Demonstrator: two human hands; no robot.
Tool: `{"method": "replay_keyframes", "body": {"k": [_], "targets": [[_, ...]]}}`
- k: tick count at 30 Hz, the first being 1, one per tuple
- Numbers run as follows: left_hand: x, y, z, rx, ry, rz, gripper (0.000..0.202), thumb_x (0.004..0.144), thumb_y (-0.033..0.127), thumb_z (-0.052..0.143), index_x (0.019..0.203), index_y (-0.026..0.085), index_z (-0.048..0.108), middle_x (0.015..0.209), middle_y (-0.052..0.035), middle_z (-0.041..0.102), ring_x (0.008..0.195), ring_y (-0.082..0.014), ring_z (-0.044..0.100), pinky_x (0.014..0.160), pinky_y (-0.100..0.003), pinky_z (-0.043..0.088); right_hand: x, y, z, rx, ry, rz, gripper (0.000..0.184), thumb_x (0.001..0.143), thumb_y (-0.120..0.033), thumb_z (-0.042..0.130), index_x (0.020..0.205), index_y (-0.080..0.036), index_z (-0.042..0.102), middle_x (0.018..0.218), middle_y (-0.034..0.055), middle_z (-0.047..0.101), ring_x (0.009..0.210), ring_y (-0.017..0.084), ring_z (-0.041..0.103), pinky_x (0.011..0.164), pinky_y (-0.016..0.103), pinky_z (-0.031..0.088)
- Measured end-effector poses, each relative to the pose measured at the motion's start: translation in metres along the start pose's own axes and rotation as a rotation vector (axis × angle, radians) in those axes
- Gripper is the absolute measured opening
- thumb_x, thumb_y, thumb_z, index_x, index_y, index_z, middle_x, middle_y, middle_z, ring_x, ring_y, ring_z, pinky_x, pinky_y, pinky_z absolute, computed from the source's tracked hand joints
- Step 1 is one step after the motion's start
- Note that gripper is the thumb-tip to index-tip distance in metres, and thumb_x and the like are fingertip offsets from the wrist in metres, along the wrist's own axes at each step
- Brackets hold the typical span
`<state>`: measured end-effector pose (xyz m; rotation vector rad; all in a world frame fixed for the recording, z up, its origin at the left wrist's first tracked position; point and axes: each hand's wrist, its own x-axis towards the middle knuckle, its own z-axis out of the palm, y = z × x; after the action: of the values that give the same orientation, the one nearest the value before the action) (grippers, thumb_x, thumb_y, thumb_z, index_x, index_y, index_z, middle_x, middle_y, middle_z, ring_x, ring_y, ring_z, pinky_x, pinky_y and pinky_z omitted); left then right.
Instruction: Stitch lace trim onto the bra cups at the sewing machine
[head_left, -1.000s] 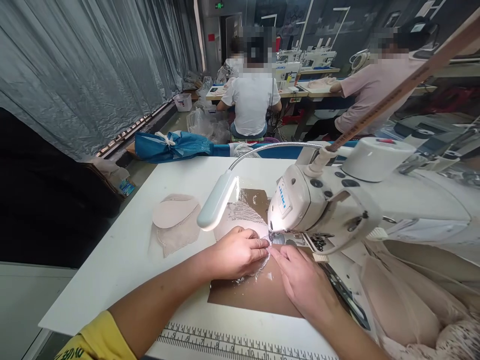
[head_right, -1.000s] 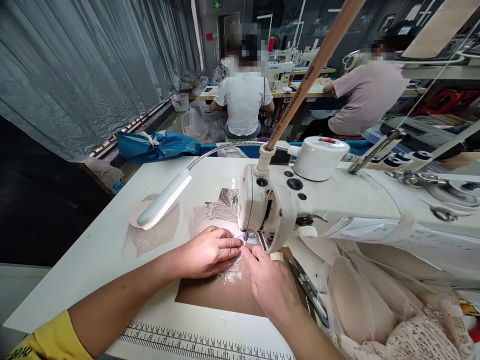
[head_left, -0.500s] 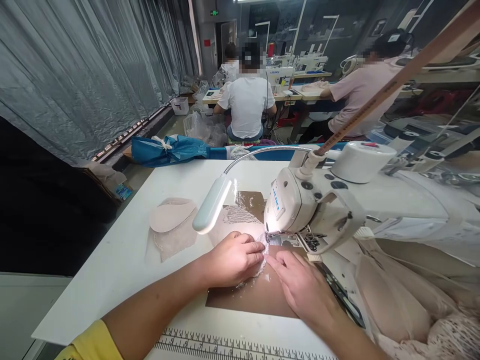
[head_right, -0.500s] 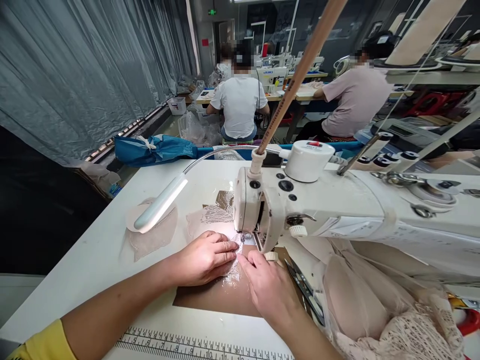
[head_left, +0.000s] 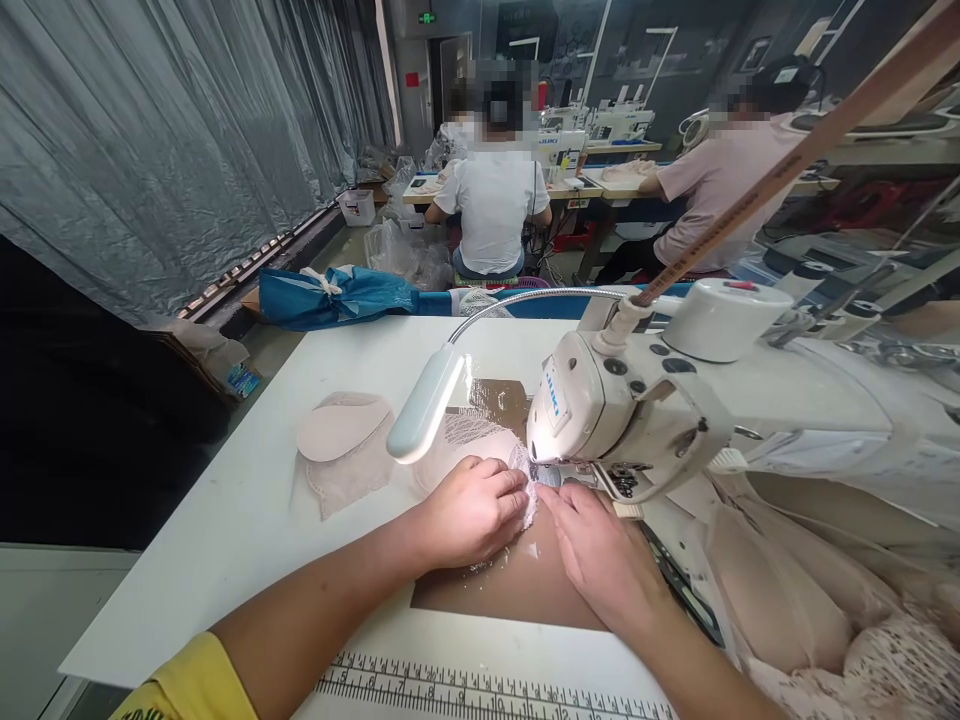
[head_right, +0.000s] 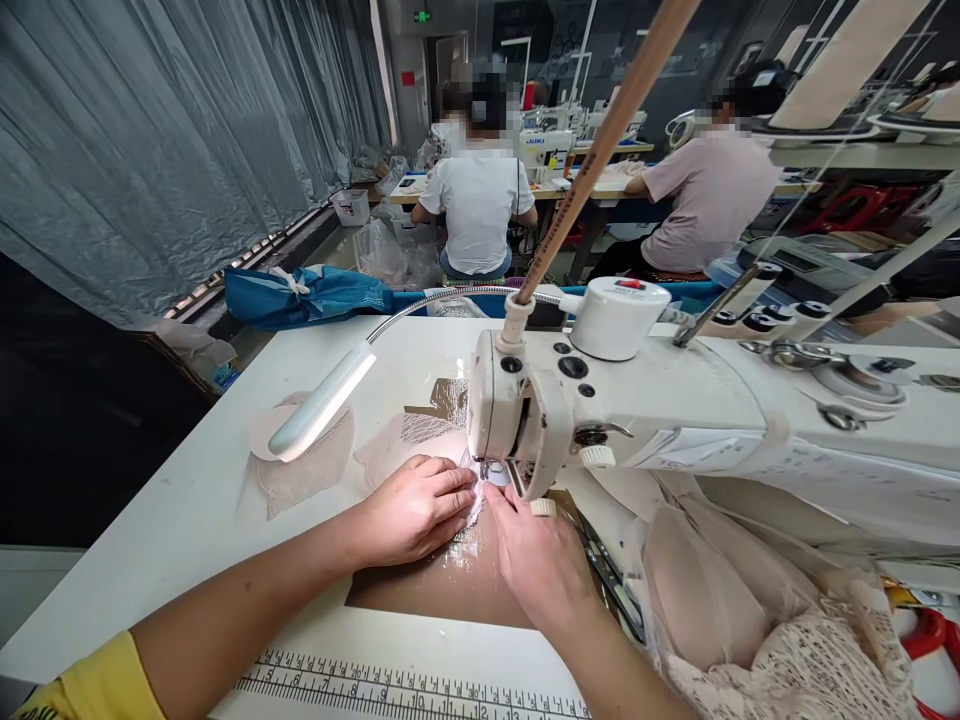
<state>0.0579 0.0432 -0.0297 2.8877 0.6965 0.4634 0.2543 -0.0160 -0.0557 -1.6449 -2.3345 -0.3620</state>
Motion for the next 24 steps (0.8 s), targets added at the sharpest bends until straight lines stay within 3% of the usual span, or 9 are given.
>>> {"method": "replay_keyframes", "body": {"k": [5,11,17,24], "targets": [[-0.0034,-0.0013,-0.0029,-0.026,0.007,0.048,0.027,0.094,0.029,0.042,0.104,0.017,0.064,0.111,-0.0088,0.064,0.097,-0.0204,0.054,0.085,-0.035,0.042,-0.0025,0.0021,-0.0043,0.088,0.014,0.04,0.037,0.086,-0.012,0.04,0.113,-0.017,0.066,0.096,0.0073,0.07,0.07,0.017,0.061,0.056,0.027,0.043],[-0.0029,0.0002,-0.003,-0.049,0.003,0.104,0.023,0.093,0.024,0.045,0.101,0.017,0.065,0.105,-0.009,0.066,0.099,-0.0199,0.055,0.085,-0.034,0.042,-0.0039,0.0002,-0.0086,0.176,0.007,-0.079,0.037,0.087,-0.01,0.038,0.112,-0.016,0.066,0.086,0.0056,0.066,0.068,0.015,0.058,0.058,0.026,0.043],[-0.0026,0.0019,-0.0002,-0.06,-0.005,0.067,0.025,0.094,0.026,0.043,0.105,0.018,0.064,0.11,-0.0066,0.066,0.1,-0.0192,0.055,0.087,-0.034,0.041,-0.0057,-0.0023,-0.0045,0.104,0.04,-0.099,0.042,0.082,-0.004,0.038,0.109,-0.015,0.067,0.081,0.0061,0.063,0.063,0.016,0.055,0.059,0.028,0.041],[-0.001,0.0006,-0.0016,-0.088,-0.024,0.032,0.029,0.091,0.028,0.047,0.113,0.016,0.061,0.116,-0.007,0.063,0.102,-0.021,0.054,0.09,-0.035,0.041,-0.0009,-0.0006,-0.0006,0.035,0.015,-0.055,0.041,0.082,-0.006,0.041,0.113,-0.015,0.067,0.091,0.0079,0.069,0.066,0.017,0.06,0.054,0.028,0.044]]}}
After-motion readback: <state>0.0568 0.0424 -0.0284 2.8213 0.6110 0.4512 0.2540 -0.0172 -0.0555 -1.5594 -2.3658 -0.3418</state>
